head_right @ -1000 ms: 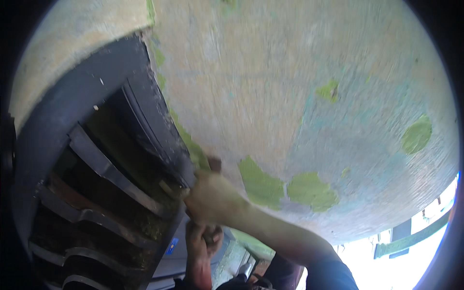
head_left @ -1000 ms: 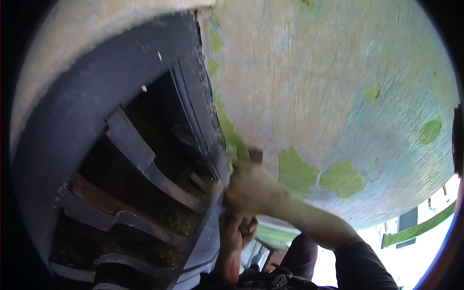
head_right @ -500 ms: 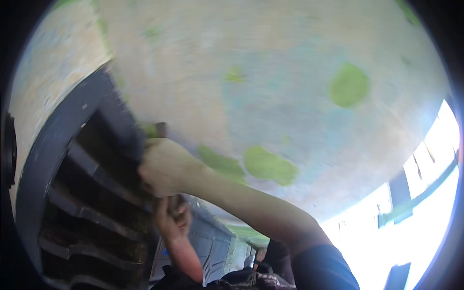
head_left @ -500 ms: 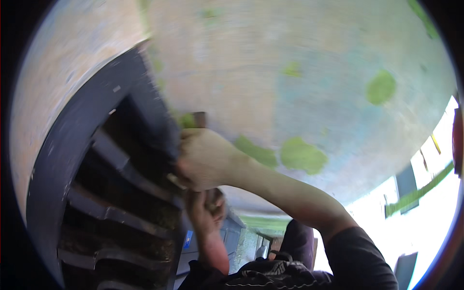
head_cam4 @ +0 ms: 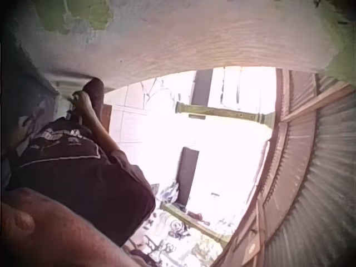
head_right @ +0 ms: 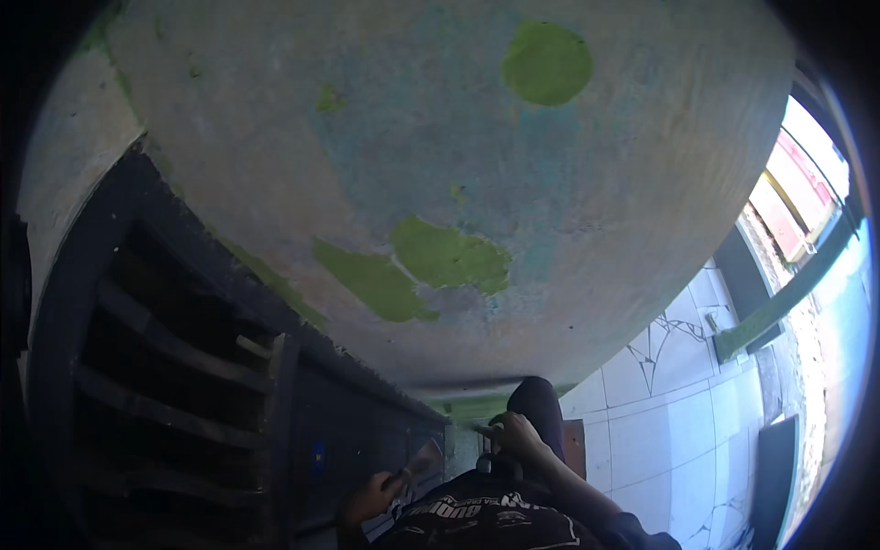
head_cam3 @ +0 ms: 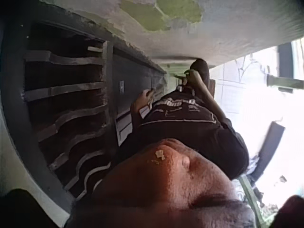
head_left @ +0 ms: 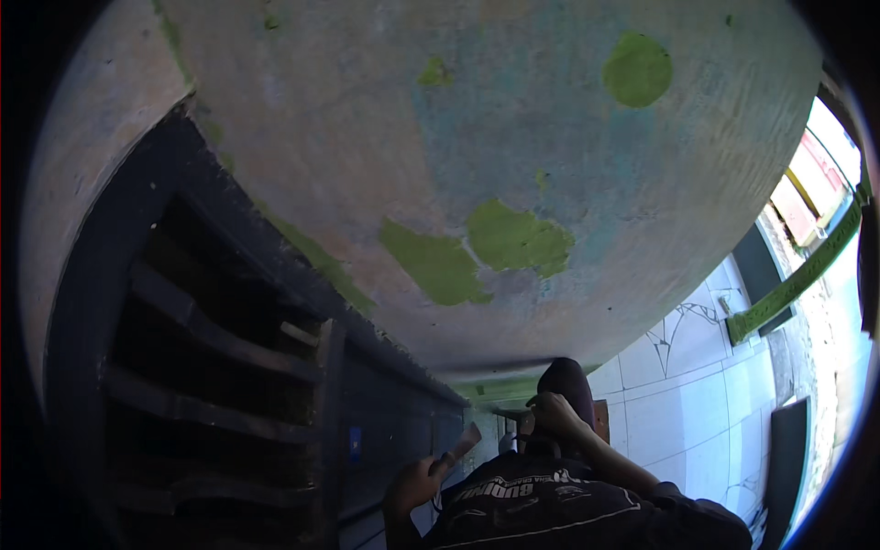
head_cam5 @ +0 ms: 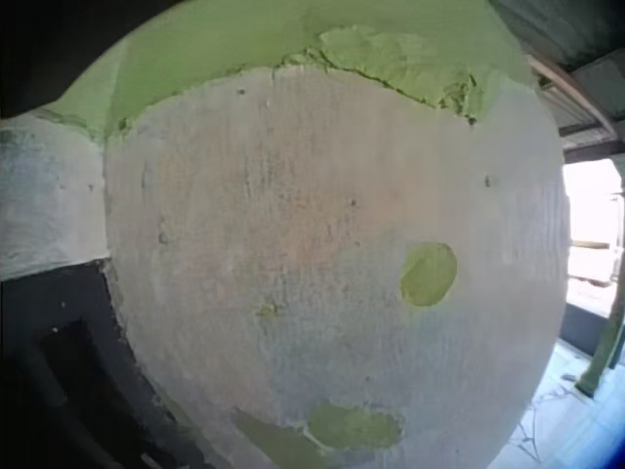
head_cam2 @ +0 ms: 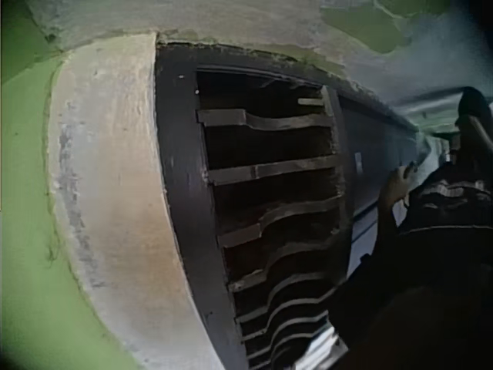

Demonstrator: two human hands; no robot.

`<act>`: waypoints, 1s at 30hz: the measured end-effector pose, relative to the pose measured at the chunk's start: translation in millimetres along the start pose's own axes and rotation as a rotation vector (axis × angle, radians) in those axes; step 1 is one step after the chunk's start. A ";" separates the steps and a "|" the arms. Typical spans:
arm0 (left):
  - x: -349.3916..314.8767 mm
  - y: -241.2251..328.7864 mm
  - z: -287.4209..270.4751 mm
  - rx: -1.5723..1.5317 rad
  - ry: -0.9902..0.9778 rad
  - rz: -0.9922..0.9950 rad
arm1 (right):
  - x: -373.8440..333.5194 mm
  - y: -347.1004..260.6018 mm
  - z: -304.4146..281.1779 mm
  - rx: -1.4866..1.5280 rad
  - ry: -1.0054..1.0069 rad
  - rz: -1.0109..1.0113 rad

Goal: The person scrapes old paint off a wall using a metal putty knife.

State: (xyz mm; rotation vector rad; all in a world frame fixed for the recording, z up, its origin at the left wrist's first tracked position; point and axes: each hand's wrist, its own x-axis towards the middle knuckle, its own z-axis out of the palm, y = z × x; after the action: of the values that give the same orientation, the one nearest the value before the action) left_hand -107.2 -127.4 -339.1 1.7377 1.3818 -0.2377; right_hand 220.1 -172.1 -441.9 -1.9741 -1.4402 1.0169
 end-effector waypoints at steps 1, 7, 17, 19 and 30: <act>6.8 -8.9 7.1 -0.133 -0.003 -0.063 | -15.9 -10.8 -6.7 -0.178 -0.101 -0.091; 40.8 -24.4 43.9 -0.614 -0.056 0.056 | -35.6 -38.7 7.8 0.220 -0.279 0.024; 39.5 50.5 24.4 -1.115 -0.042 0.466 | -26.1 -117.0 26.4 0.528 -0.524 -0.348; 37.7 60.5 15.1 -1.172 -0.032 0.476 | -25.1 -126.9 20.8 0.554 -0.493 -0.293; 93.7 55.9 -38.4 -1.362 0.319 0.673 | 49.9 -159.3 10.1 0.409 -0.282 -0.547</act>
State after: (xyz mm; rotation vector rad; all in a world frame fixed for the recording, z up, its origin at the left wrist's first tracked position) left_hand -38.6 -34.5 -346.1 0.9201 0.6849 1.1342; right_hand 127.9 -73.8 -343.0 -1.0959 -1.6309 1.2315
